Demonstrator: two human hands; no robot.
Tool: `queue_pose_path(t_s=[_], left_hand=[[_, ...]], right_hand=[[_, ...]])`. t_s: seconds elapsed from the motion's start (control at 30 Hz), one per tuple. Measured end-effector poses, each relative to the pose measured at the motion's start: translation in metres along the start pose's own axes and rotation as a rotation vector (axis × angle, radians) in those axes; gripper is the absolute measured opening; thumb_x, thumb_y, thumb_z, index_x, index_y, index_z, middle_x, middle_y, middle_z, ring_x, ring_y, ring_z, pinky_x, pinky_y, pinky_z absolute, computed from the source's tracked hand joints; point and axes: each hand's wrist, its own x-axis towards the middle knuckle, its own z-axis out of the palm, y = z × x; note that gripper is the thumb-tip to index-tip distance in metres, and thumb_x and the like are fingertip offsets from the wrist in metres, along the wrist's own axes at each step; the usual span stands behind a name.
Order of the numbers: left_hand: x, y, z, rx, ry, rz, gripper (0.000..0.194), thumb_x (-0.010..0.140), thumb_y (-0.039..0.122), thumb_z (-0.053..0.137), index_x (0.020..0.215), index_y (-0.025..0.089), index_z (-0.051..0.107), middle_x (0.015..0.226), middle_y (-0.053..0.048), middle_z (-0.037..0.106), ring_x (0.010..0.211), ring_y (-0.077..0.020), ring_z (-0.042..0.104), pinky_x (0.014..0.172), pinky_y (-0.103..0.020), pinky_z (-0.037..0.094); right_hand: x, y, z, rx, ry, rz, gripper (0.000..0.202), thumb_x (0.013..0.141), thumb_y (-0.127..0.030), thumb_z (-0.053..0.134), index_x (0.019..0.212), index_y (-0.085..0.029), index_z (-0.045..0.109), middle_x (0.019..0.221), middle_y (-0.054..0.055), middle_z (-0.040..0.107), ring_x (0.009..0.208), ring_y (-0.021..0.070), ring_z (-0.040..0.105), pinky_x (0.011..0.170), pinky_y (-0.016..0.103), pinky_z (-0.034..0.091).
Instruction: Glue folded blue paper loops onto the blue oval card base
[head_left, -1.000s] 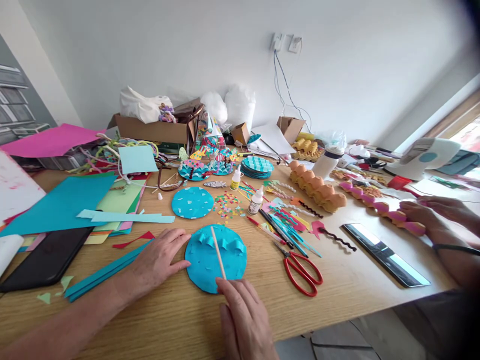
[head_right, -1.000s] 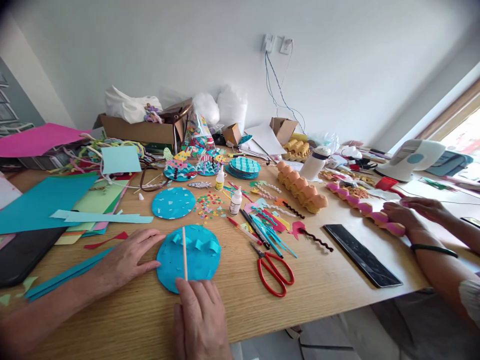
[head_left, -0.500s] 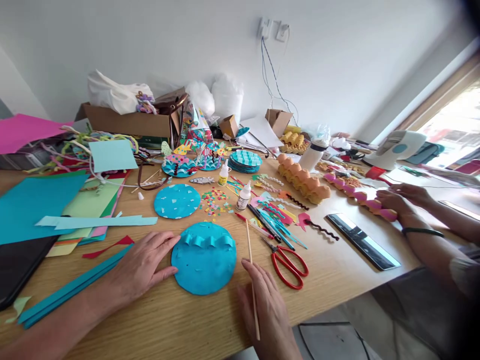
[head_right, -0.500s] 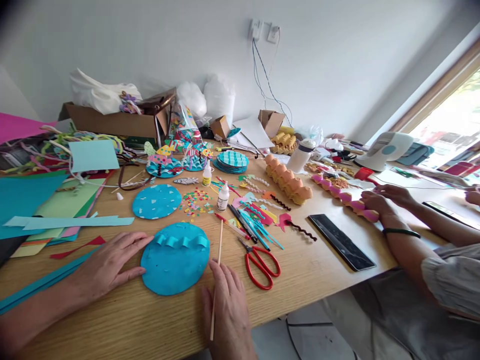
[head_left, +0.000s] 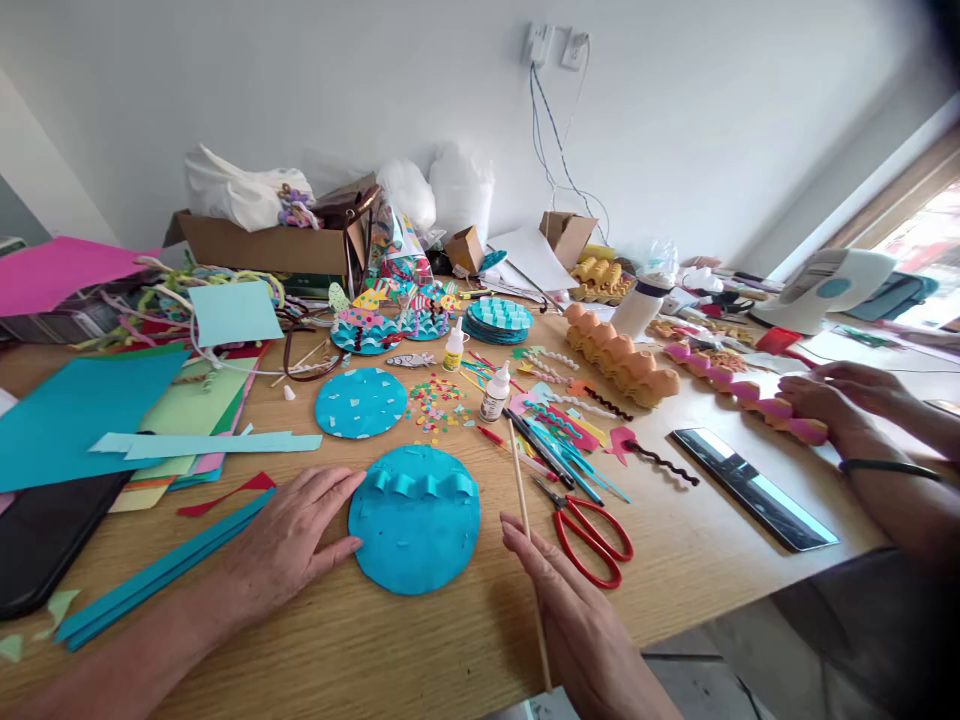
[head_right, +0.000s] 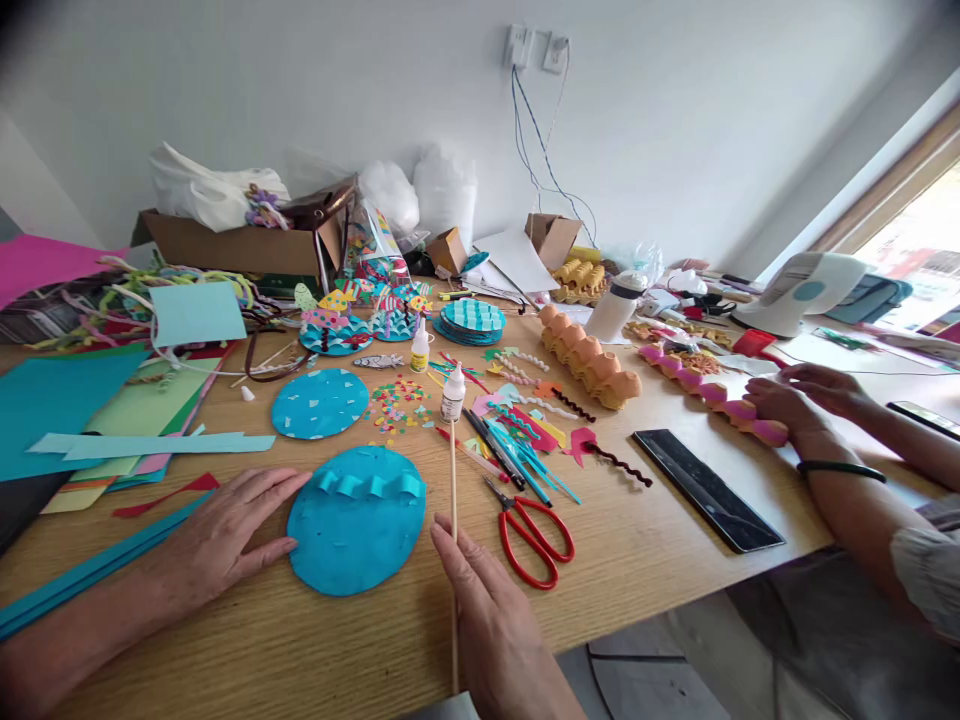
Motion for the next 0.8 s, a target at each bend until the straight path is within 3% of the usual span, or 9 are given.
queue_pose_path(t_s=[0.1, 0.17, 0.27, 0.4, 0.57, 0.8], left_hand=[[0.0, 0.0, 0.0, 0.014, -0.005, 0.009, 0.053, 0.088, 0.05, 0.044, 0.132, 0.021, 0.042, 0.125, -0.009, 0.053, 0.11, -0.0246, 0.049, 0.091, -0.036, 0.043], [-0.001, -0.002, 0.002, 0.022, 0.001, 0.017, 0.053, 0.087, 0.05, 0.045, 0.131, 0.021, 0.043, 0.125, -0.009, 0.053, 0.11, -0.0248, 0.049, 0.092, -0.037, 0.043], [0.0, -0.004, 0.004, 0.029, 0.004, 0.032, 0.052, 0.087, 0.049, 0.046, 0.13, 0.021, 0.044, 0.125, -0.008, 0.053, 0.11, -0.0252, 0.049, 0.091, -0.037, 0.043], [0.0, -0.005, 0.005, 0.027, -0.001, 0.041, 0.052, 0.086, 0.049, 0.047, 0.129, 0.021, 0.046, 0.124, -0.008, 0.053, 0.109, -0.0252, 0.05, 0.091, -0.037, 0.043], [-0.001, -0.003, 0.003, 0.031, -0.006, 0.041, 0.049, 0.087, 0.048, 0.046, 0.128, 0.022, 0.047, 0.124, -0.008, 0.053, 0.11, -0.0246, 0.049, 0.092, -0.036, 0.043], [0.002, -0.001, -0.001, 0.045, -0.009, 0.068, 0.047, 0.088, 0.048, 0.045, 0.126, 0.02, 0.049, 0.121, -0.008, 0.055, 0.107, -0.0242, 0.05, 0.09, -0.036, 0.044]], right_hand=[[0.001, -0.004, -0.015, 0.155, -0.06, 0.11, 0.047, 0.09, -0.013, 0.039, 0.135, -0.026, 0.042, 0.132, 0.007, 0.052, 0.116, 0.0175, 0.054, 0.093, 0.026, 0.048], [0.004, -0.005, -0.013, 0.204, -0.011, 0.166, 0.04, 0.089, -0.017, 0.044, 0.127, -0.026, 0.051, 0.121, 0.007, 0.061, 0.103, 0.0166, 0.062, 0.084, 0.024, 0.052], [0.012, -0.002, 0.008, 0.29, 0.138, 0.228, 0.033, 0.091, -0.018, 0.039, 0.118, -0.025, 0.055, 0.096, 0.005, 0.069, 0.076, 0.0116, 0.066, 0.063, 0.018, 0.054], [0.021, 0.004, 0.037, 0.263, 0.211, 0.435, 0.041, 0.092, -0.019, 0.032, 0.132, -0.018, 0.039, 0.09, 0.005, 0.068, 0.051, 0.009, 0.059, 0.05, 0.02, 0.05], [0.026, 0.006, 0.043, 0.12, 0.178, 0.477, 0.037, 0.091, -0.023, 0.03, 0.119, -0.01, 0.05, 0.089, 0.008, 0.069, 0.061, 0.0139, 0.063, 0.059, 0.025, 0.052], [0.027, 0.008, 0.043, 0.108, 0.145, 0.469, 0.036, 0.09, -0.023, 0.03, 0.114, -0.009, 0.053, 0.092, 0.01, 0.069, 0.073, 0.0168, 0.065, 0.066, 0.026, 0.052]])
